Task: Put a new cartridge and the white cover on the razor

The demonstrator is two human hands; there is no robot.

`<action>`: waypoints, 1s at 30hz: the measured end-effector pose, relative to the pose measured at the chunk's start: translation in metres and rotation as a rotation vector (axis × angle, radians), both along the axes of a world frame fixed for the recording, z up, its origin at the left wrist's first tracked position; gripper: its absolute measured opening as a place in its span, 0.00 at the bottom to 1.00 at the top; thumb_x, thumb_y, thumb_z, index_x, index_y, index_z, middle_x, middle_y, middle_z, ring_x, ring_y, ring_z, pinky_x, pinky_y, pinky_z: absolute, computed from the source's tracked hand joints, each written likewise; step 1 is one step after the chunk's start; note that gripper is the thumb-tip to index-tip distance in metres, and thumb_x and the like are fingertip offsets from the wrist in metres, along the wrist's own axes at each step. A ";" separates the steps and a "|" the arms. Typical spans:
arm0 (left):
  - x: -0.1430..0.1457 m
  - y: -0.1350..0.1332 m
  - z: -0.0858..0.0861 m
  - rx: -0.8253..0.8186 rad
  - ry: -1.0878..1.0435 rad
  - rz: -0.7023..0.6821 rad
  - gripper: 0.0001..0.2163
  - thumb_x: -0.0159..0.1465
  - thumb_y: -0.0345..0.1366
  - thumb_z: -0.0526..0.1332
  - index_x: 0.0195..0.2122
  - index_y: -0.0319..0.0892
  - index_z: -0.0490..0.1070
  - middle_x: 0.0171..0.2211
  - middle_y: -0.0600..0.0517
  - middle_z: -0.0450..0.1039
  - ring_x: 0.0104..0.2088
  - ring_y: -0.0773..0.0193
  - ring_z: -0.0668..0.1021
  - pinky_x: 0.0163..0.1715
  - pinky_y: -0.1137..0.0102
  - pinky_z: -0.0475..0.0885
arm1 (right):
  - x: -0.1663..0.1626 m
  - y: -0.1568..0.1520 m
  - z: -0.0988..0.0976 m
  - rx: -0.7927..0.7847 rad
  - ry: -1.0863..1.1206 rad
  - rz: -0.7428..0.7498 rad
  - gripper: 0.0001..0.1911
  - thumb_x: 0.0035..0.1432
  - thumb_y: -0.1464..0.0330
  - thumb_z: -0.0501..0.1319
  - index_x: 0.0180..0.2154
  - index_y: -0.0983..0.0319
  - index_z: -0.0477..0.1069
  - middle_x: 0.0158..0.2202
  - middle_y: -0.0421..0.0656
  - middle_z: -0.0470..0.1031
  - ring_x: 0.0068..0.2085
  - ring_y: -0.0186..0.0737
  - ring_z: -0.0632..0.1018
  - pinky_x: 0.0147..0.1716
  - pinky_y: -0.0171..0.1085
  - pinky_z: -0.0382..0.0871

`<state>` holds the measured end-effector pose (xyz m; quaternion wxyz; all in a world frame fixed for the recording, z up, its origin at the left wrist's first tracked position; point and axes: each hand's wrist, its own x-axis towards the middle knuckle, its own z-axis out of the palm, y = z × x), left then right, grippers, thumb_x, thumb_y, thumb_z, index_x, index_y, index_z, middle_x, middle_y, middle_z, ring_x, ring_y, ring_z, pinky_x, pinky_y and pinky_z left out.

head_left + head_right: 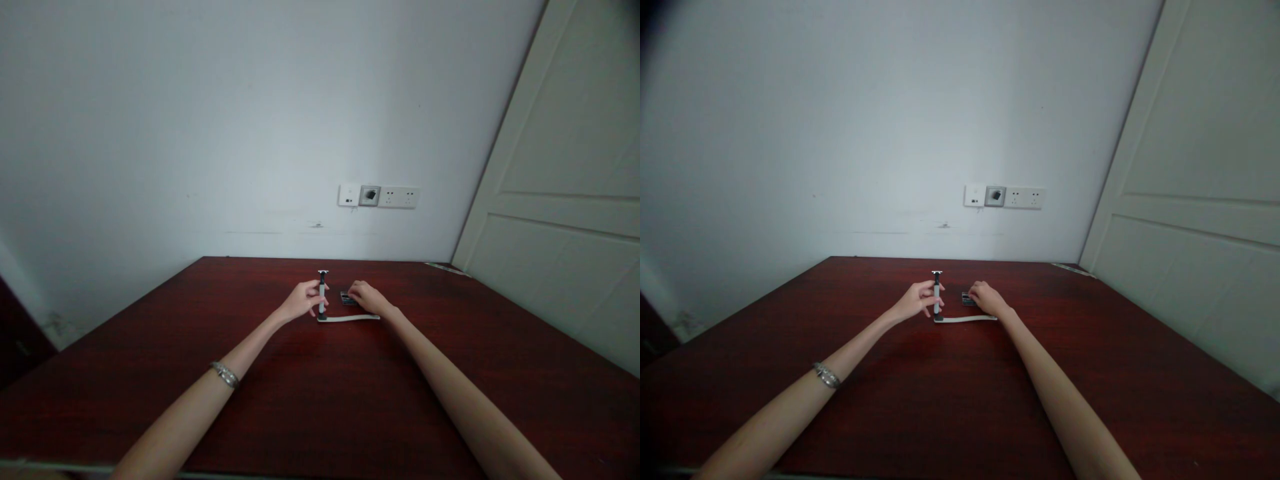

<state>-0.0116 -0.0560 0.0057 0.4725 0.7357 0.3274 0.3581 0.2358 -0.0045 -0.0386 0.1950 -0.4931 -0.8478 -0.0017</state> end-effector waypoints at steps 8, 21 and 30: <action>-0.001 0.003 -0.002 0.012 -0.017 0.007 0.16 0.56 0.34 0.59 0.46 0.36 0.64 0.31 0.45 0.74 0.27 0.64 0.77 0.16 0.78 0.69 | -0.002 -0.002 0.008 0.011 0.214 0.034 0.12 0.58 0.69 0.52 0.35 0.64 0.73 0.36 0.47 0.75 0.38 0.39 0.73 0.41 0.35 0.63; -0.002 0.005 -0.002 0.025 -0.034 0.020 0.17 0.55 0.33 0.61 0.45 0.36 0.64 0.31 0.45 0.74 0.26 0.65 0.77 0.16 0.79 0.69 | -0.023 -0.037 0.049 -0.408 0.608 0.179 0.19 0.52 0.56 0.57 0.32 0.67 0.72 0.25 0.43 0.74 0.23 0.31 0.71 0.20 0.30 0.65; -0.001 0.001 0.001 0.017 -0.031 0.029 0.11 0.55 0.32 0.60 0.38 0.38 0.61 0.29 0.48 0.73 0.26 0.64 0.78 0.16 0.78 0.68 | -0.032 -0.050 0.062 -0.520 0.678 0.268 0.19 0.51 0.56 0.59 0.34 0.67 0.73 0.27 0.44 0.75 0.25 0.31 0.72 0.20 0.30 0.67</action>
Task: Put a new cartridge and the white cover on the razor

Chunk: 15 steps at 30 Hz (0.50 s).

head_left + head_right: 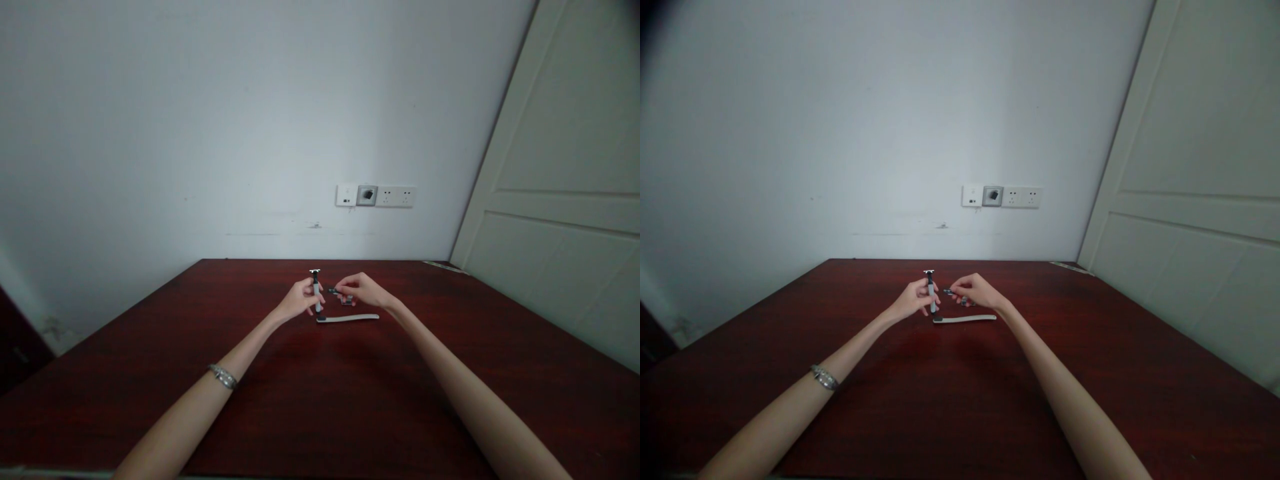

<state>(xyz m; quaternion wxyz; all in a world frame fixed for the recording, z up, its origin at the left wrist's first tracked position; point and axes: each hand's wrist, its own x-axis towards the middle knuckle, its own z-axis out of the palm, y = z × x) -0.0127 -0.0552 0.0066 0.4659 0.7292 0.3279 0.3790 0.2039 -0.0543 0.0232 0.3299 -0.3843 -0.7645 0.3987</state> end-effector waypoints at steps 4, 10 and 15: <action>-0.001 0.000 0.000 -0.016 -0.002 -0.010 0.12 0.55 0.34 0.60 0.38 0.38 0.61 0.29 0.48 0.73 0.26 0.63 0.78 0.16 0.78 0.69 | -0.003 -0.003 0.002 -0.007 -0.005 0.022 0.19 0.51 0.57 0.59 0.34 0.67 0.73 0.28 0.45 0.75 0.26 0.32 0.73 0.20 0.30 0.68; -0.001 0.000 0.000 -0.003 -0.003 -0.036 0.12 0.57 0.39 0.59 0.38 0.38 0.62 0.29 0.47 0.73 0.25 0.62 0.78 0.15 0.76 0.70 | -0.007 -0.010 0.005 -0.013 -0.024 -0.014 0.17 0.51 0.58 0.60 0.34 0.67 0.73 0.28 0.45 0.75 0.27 0.32 0.73 0.20 0.29 0.68; 0.000 0.001 -0.002 0.005 0.011 -0.039 0.13 0.57 0.41 0.59 0.38 0.37 0.63 0.29 0.46 0.74 0.25 0.63 0.78 0.14 0.77 0.69 | -0.008 -0.011 0.005 -0.017 -0.023 -0.004 0.17 0.51 0.59 0.60 0.34 0.67 0.74 0.28 0.44 0.75 0.27 0.32 0.73 0.21 0.29 0.68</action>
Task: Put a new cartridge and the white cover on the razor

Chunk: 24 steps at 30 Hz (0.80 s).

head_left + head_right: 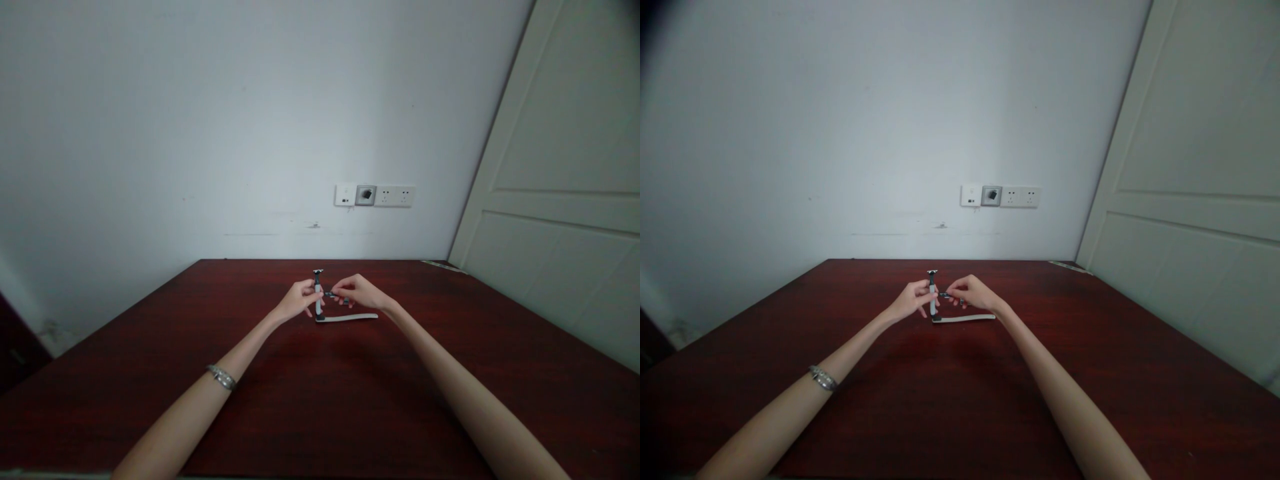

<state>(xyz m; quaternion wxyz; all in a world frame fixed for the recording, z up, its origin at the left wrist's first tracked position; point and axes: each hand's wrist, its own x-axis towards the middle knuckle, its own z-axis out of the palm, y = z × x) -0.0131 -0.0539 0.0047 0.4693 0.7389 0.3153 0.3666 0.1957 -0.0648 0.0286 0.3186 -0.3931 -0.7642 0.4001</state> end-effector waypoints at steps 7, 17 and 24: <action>0.000 0.002 -0.003 -0.003 0.008 -0.003 0.13 0.57 0.41 0.59 0.38 0.37 0.63 0.28 0.47 0.74 0.24 0.64 0.78 0.14 0.78 0.69 | -0.003 0.001 -0.002 0.001 0.021 0.029 0.17 0.51 0.59 0.59 0.33 0.67 0.73 0.26 0.44 0.74 0.26 0.31 0.73 0.20 0.28 0.67; 0.001 0.000 0.000 -0.009 0.008 0.005 0.11 0.57 0.39 0.58 0.36 0.36 0.63 0.27 0.48 0.73 0.23 0.63 0.78 0.13 0.77 0.69 | -0.005 0.002 -0.004 0.006 0.055 0.023 0.18 0.50 0.58 0.60 0.33 0.67 0.74 0.26 0.44 0.75 0.26 0.32 0.74 0.21 0.30 0.67; -0.003 0.002 0.001 -0.012 -0.017 0.025 0.11 0.58 0.39 0.58 0.36 0.36 0.63 0.28 0.47 0.74 0.23 0.62 0.78 0.13 0.75 0.70 | -0.002 0.000 -0.001 0.017 0.118 -0.045 0.17 0.47 0.61 0.64 0.35 0.67 0.75 0.27 0.45 0.77 0.25 0.32 0.74 0.23 0.31 0.68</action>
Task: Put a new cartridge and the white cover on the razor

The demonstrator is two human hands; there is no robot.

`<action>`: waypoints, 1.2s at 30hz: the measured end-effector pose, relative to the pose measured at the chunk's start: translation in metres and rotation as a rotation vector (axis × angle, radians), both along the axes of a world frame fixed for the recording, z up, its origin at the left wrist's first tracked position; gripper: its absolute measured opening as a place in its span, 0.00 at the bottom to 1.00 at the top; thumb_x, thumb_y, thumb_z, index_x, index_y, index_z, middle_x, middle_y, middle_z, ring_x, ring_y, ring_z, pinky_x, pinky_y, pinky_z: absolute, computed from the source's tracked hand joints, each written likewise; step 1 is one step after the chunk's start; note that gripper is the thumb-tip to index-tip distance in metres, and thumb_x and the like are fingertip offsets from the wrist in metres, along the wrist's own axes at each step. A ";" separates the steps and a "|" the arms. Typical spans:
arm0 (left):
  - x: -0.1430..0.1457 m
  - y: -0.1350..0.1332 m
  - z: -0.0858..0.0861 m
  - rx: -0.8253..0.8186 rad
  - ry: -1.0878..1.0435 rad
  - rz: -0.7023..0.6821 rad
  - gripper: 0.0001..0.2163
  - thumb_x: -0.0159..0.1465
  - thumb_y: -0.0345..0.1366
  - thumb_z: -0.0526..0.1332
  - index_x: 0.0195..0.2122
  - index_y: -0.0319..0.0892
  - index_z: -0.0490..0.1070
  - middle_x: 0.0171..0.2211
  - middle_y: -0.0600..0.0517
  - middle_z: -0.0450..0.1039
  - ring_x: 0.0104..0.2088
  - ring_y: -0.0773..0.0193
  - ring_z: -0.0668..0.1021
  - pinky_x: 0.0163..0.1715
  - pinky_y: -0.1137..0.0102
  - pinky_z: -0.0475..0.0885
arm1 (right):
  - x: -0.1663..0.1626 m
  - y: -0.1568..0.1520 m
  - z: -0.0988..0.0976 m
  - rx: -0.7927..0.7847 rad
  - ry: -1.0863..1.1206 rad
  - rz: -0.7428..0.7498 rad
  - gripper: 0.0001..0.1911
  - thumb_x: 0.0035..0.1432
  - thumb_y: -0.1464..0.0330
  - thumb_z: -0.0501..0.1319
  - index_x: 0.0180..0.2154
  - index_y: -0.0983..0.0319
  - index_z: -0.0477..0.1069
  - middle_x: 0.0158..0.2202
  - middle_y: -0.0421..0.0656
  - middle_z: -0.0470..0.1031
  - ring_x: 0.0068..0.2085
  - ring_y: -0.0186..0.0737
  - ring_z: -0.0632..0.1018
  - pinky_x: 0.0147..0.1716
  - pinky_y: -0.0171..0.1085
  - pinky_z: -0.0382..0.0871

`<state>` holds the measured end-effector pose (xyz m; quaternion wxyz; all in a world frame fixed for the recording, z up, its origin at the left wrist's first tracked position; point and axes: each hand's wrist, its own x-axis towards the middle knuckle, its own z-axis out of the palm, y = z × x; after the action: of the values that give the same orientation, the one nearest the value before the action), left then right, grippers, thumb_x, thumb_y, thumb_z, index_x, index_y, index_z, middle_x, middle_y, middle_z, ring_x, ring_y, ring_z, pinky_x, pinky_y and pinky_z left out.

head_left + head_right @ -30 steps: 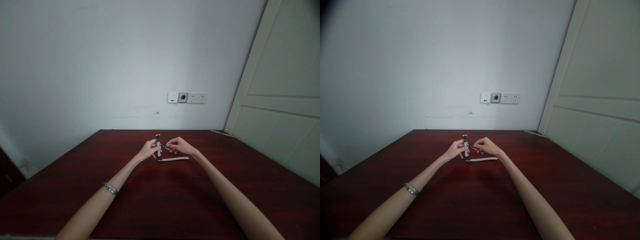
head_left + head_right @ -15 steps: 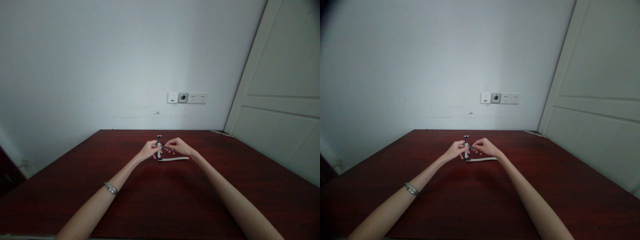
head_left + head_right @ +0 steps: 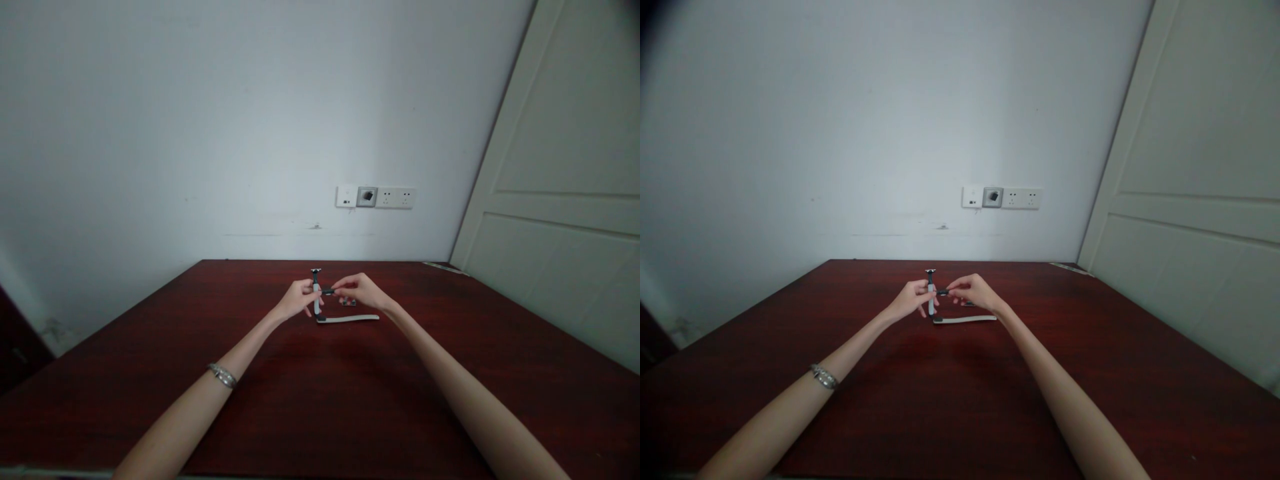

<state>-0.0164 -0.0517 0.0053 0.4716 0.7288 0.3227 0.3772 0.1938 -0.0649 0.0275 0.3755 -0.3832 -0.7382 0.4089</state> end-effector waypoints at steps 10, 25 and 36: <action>-0.001 0.002 -0.001 -0.023 -0.011 0.009 0.11 0.58 0.39 0.58 0.37 0.37 0.62 0.28 0.46 0.75 0.23 0.62 0.78 0.13 0.75 0.70 | -0.001 0.006 -0.009 0.021 0.047 -0.009 0.17 0.47 0.62 0.64 0.37 0.67 0.74 0.26 0.44 0.76 0.25 0.33 0.74 0.25 0.33 0.69; -0.004 0.006 0.002 0.042 -0.137 0.210 0.17 0.55 0.40 0.61 0.42 0.36 0.66 0.34 0.43 0.76 0.30 0.60 0.79 0.16 0.77 0.70 | -0.002 0.012 -0.007 0.023 0.282 -0.215 0.18 0.41 0.62 0.67 0.33 0.67 0.75 0.25 0.45 0.77 0.25 0.35 0.76 0.25 0.34 0.72; 0.002 0.004 -0.013 0.199 0.025 0.217 0.15 0.51 0.38 0.65 0.37 0.36 0.68 0.29 0.49 0.75 0.28 0.65 0.76 0.24 0.75 0.69 | -0.003 0.019 -0.012 0.073 0.373 -0.282 0.20 0.40 0.60 0.68 0.34 0.66 0.75 0.26 0.47 0.78 0.28 0.39 0.77 0.30 0.37 0.73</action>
<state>-0.0148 -0.0479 -0.0074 0.3494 0.7374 0.3663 0.4471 0.1903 -0.0459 0.0150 0.5725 -0.3865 -0.6094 0.3893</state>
